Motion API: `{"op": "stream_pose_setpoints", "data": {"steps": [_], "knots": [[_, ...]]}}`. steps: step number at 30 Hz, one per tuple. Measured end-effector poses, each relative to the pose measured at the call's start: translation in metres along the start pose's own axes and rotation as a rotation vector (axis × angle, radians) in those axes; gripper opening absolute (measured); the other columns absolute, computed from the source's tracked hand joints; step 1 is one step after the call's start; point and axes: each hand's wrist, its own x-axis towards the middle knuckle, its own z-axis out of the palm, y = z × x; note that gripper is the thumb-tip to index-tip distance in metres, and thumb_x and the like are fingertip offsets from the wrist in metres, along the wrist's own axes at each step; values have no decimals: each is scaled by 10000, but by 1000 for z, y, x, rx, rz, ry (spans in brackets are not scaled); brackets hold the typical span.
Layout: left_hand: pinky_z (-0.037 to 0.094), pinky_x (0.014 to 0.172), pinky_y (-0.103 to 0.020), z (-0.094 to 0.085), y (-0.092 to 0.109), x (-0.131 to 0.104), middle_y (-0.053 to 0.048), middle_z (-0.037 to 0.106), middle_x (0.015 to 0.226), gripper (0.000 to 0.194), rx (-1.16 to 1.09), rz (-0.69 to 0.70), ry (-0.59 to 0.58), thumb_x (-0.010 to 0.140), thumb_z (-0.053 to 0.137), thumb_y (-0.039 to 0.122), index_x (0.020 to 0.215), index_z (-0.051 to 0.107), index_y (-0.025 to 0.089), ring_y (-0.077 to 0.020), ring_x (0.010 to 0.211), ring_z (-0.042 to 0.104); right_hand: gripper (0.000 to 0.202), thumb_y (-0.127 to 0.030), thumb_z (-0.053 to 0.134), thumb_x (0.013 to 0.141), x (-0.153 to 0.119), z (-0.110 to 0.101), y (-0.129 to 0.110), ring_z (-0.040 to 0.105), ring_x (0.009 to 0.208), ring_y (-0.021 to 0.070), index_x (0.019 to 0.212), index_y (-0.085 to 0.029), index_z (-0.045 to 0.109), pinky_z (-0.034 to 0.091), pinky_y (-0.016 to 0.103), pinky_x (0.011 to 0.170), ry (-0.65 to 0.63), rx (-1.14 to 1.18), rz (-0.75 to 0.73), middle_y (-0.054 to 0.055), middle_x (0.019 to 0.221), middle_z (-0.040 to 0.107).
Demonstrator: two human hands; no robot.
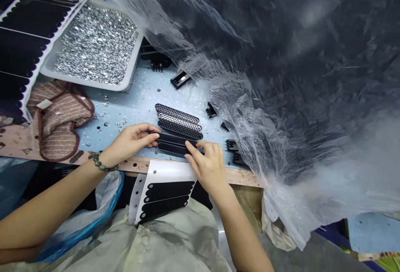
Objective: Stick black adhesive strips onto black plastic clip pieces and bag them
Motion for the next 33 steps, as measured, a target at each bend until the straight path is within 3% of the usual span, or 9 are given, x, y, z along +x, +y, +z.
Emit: {"op": "stream_pose_setpoints", "data": {"steps": [5,8,12,15,17,21,25,27,33], "knots": [[543,682,-241,-2,3,-1,-59,680,830,321,13,10,-16,822,594,407,998,632,141,-140,740,675,233,-185,475,925,-3,0,5,579,904,189,1104,-201,623,492,364,811,90,265,164,83,950,597],[545,695,-234,-2,4,-2,-60,680,846,330,4,-2,-28,825,597,418,1007,631,144,-141,760,677,189,-211,516,918,3,0,8,607,960,190,1086,-206,604,492,359,862,18,305,181,74,1004,651],[543,687,-230,-1,5,-6,-66,682,875,352,-44,-4,19,813,617,431,1009,634,139,-130,726,666,231,-238,555,904,8,-1,8,616,976,185,1128,-186,582,502,341,864,-53,282,117,80,1034,660],[541,680,-249,-5,11,-13,-70,683,887,371,-12,31,61,823,597,454,1019,638,142,-134,702,652,203,-212,550,900,12,-8,5,623,932,176,1096,-183,595,517,326,821,-15,290,19,75,963,660],[535,742,-275,-10,18,-19,-70,678,930,337,109,103,58,843,566,461,977,652,163,-160,795,648,203,-198,559,888,15,-17,3,622,914,174,1087,-190,600,522,328,804,19,299,-43,71,946,656],[507,844,-295,-17,31,-31,-66,617,1148,289,286,198,-79,826,593,450,971,638,204,-216,1051,580,216,-191,598,861,23,-34,-3,621,888,166,1076,-190,611,524,321,795,27,315,-137,66,960,659],[522,642,-242,-16,36,-40,-51,656,1008,375,131,52,-201,836,575,486,1091,591,212,-156,760,632,194,-227,565,890,29,-45,-9,632,897,159,1069,-194,631,531,302,801,-33,352,-116,65,982,659],[521,664,-243,-14,36,-45,-46,671,935,347,118,63,-154,830,589,480,1020,615,190,-158,754,635,201,-238,533,913,31,-48,-12,636,909,153,1083,-202,634,533,292,813,-84,383,-95,63,1007,660],[486,876,-299,-12,38,-60,-65,658,1079,252,268,266,14,836,610,404,958,627,184,-200,991,613,213,-214,482,941,35,-56,-18,641,903,171,1093,-164,623,535,300,795,-186,226,-184,86,1009,667]]}}
